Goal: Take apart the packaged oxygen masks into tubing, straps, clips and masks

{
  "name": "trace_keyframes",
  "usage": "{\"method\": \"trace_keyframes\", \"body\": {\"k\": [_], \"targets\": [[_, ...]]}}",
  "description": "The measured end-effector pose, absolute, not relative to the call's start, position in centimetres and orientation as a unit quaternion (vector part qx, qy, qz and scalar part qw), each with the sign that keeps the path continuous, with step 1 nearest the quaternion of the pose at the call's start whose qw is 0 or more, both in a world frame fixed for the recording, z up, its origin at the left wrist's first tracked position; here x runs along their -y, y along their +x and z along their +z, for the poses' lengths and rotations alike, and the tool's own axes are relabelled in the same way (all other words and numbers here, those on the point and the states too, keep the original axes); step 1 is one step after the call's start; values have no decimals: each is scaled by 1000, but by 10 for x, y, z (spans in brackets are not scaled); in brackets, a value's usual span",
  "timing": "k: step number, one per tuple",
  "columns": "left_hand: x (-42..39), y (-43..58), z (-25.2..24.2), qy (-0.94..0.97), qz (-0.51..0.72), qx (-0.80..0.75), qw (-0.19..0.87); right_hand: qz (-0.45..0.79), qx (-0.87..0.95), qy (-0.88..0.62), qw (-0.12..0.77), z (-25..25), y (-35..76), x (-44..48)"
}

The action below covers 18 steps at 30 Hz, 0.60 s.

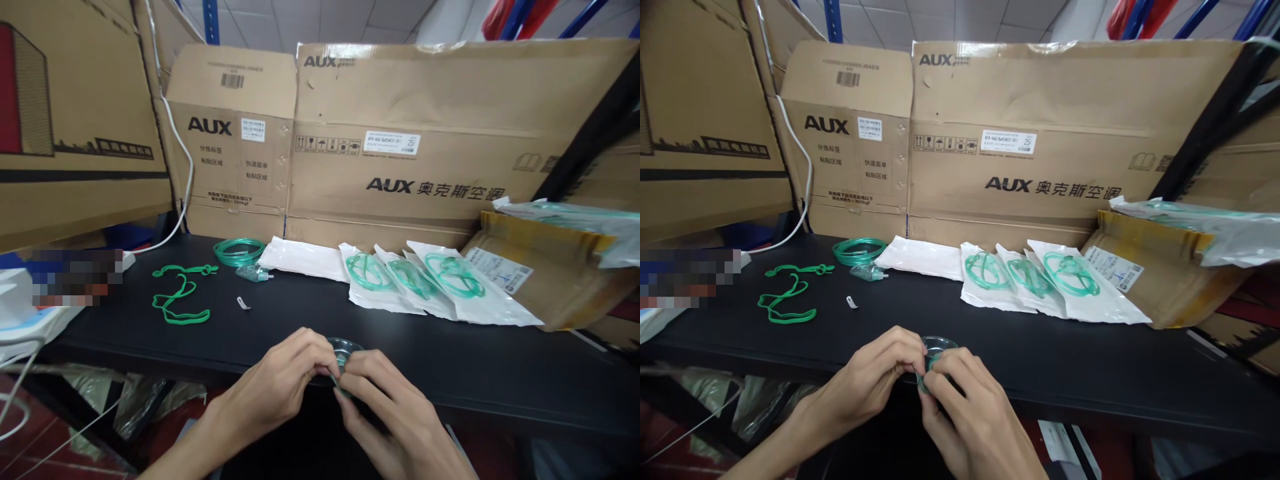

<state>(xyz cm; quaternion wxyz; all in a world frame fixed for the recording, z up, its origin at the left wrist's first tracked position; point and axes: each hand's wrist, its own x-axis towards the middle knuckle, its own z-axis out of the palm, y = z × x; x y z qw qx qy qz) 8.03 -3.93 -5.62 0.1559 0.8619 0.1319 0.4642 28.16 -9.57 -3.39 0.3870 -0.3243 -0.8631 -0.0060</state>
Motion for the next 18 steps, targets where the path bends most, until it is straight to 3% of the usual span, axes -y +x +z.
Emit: {"method": "trace_keyframes", "body": {"k": [18], "targets": [[45,74,-44,861,443,-133,212,67,873,-313,368,-25,289,101]]}}
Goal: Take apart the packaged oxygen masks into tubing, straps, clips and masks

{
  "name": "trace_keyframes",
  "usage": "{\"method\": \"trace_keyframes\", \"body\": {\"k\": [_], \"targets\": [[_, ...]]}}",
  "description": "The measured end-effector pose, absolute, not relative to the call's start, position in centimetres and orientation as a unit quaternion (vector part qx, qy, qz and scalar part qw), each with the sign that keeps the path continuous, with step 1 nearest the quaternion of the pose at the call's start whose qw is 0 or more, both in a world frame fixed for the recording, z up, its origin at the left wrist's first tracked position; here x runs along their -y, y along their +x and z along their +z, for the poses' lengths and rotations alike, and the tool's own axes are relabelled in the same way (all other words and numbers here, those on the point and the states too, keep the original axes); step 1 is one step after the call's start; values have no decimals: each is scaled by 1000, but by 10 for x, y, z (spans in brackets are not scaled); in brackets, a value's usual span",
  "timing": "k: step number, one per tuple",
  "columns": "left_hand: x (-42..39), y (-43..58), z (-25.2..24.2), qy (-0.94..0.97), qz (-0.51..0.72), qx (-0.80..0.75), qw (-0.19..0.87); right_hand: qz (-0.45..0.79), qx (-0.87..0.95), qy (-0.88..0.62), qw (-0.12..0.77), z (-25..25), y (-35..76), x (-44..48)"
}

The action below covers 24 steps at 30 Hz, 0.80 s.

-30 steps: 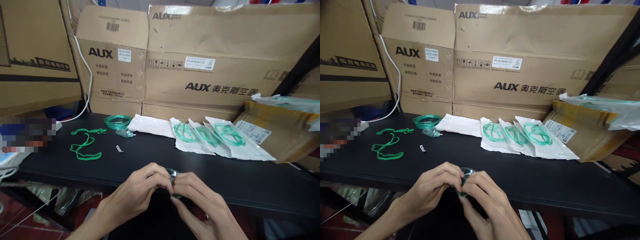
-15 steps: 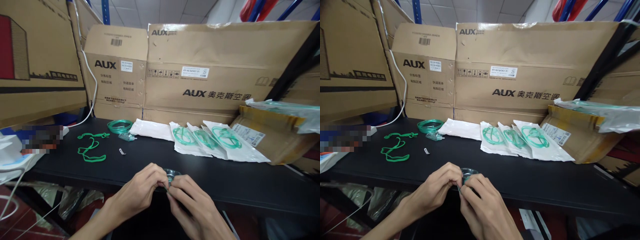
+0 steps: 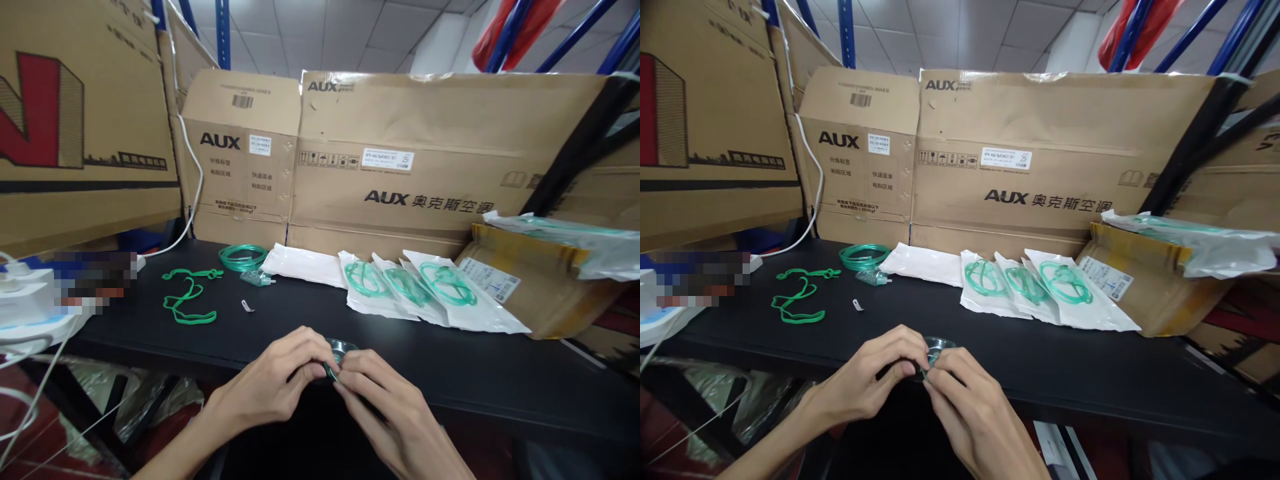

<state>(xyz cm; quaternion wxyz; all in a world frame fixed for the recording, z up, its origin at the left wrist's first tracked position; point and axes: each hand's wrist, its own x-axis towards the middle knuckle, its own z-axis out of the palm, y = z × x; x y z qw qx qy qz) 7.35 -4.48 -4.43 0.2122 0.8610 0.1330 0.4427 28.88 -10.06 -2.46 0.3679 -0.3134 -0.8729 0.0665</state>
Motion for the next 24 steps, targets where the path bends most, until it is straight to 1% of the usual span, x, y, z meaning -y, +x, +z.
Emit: {"method": "trace_keyframes", "body": {"k": [7,13,16,21,24], "targets": [[44,73,-47,858,448,-145,206,68,875,-337,340,-22,290,105],[43,71,-46,863,441,-136,204,92,872,-343,336,-16,288,105],[42,69,-46,859,447,-133,210,104,868,-329,358,-17,292,100],[41,65,-46,860,448,-111,216,120,837,-322,425,-23,303,89],[43,66,-47,858,448,-125,217,144,827,-319,440,-27,302,86]]}}
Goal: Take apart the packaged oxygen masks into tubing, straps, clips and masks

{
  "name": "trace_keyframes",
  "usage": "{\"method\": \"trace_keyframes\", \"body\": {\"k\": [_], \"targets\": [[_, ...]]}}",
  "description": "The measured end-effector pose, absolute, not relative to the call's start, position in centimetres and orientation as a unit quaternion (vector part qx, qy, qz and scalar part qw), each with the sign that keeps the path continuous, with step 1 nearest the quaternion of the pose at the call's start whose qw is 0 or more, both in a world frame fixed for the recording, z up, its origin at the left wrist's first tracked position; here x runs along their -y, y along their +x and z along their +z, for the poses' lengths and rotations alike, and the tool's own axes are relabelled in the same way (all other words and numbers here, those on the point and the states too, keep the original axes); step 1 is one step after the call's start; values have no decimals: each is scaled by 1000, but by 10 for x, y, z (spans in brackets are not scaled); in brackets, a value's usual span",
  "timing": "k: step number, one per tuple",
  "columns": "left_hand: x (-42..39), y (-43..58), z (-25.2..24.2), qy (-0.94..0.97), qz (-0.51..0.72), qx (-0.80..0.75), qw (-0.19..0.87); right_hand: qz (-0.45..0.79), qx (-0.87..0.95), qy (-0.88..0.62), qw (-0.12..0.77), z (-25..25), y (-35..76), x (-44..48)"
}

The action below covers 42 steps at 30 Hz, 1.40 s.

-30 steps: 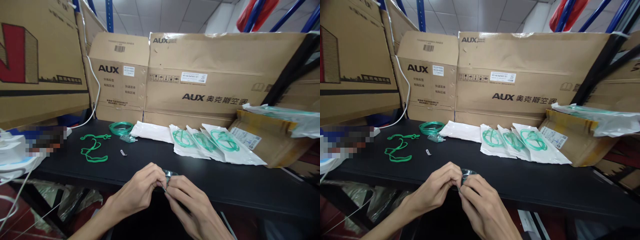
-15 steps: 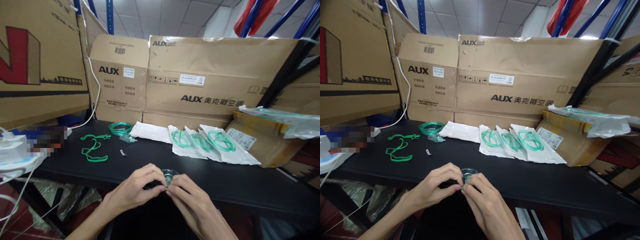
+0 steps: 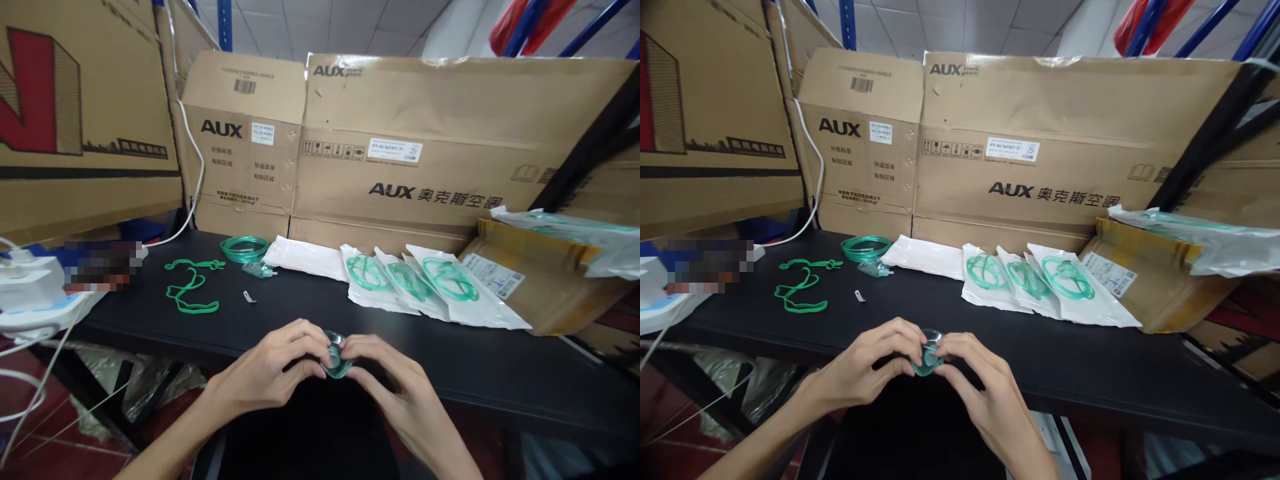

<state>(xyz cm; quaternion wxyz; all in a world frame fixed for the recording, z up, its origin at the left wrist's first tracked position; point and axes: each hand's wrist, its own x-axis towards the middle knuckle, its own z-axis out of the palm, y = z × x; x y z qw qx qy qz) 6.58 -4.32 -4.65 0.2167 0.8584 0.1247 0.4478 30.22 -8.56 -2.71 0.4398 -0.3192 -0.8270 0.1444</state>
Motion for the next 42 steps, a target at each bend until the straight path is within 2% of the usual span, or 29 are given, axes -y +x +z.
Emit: {"method": "trace_keyframes", "body": {"k": [7,11,18,24,28,35,42], "targets": [[45,70,-51,852,479,-134,162,182,800,-323,472,-35,293,83],[44,71,-51,849,494,-124,144,226,788,-342,460,-34,296,83],[45,82,-53,820,558,-110,62,261,771,-326,481,-31,291,85],[46,88,-56,817,561,-112,71,274,769,-325,478,-32,291,86],[45,81,-50,842,520,-87,111,311,754,-325,479,-33,295,87],[48,69,-42,844,455,-93,266,360,738,-290,492,-29,291,94],[61,72,-39,819,441,-88,356,373,738,-266,495,-23,285,104]]}}
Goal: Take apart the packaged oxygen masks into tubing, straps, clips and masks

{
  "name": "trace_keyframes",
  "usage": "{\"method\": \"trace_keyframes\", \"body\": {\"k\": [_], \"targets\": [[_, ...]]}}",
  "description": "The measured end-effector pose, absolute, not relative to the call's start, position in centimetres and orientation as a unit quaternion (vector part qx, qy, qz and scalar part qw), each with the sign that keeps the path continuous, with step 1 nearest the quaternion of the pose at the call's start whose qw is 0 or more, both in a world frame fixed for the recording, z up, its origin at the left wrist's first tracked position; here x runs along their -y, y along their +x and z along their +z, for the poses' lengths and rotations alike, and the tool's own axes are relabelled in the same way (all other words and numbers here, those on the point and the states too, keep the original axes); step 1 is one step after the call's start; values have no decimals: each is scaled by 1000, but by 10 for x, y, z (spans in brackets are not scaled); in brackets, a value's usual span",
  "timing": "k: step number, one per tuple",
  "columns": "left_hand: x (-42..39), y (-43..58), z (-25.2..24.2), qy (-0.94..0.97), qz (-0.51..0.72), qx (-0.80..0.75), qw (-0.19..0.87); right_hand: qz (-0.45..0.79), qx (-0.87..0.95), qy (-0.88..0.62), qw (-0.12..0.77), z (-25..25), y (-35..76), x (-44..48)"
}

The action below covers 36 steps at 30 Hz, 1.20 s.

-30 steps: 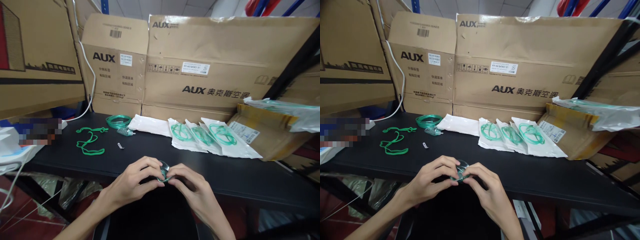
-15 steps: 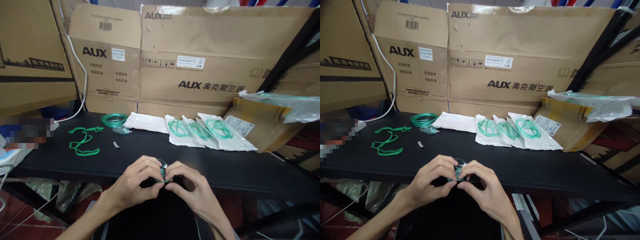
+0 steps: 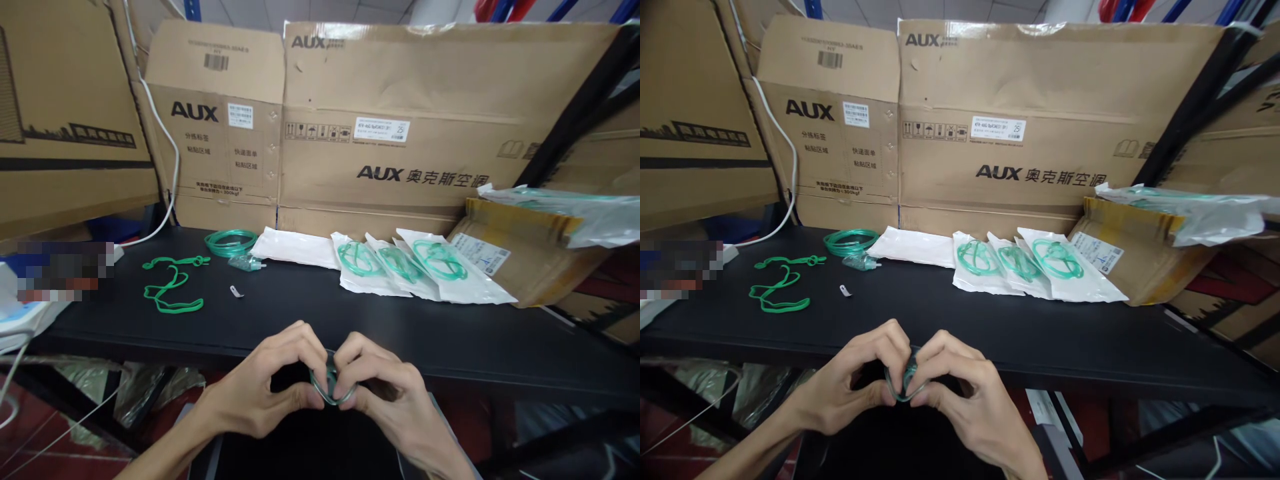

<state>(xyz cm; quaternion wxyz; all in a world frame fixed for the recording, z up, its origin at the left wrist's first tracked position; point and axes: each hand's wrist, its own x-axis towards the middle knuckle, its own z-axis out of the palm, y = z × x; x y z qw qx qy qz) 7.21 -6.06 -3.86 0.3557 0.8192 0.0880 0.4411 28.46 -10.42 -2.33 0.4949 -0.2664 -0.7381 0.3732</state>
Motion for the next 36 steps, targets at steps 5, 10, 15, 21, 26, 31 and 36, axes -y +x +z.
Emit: {"method": "trace_keyframes", "body": {"k": [5,10,15,21,26,31,36], "targets": [[59,73,-37,811,428,-125,378,355,742,-275,497,-26,283,102],[50,70,-36,838,410,-209,293,316,760,-303,481,-31,285,82],[46,69,-36,818,422,-226,318,322,758,-305,478,-31,284,72],[46,68,-32,816,398,-222,355,334,763,-274,481,-32,282,70],[46,67,-29,822,378,-226,360,335,770,-259,477,-33,283,70],[45,68,-30,823,378,-229,356,333,773,-260,474,-31,284,71],[46,69,-32,830,375,-230,343,332,777,-273,460,-28,284,73]]}}
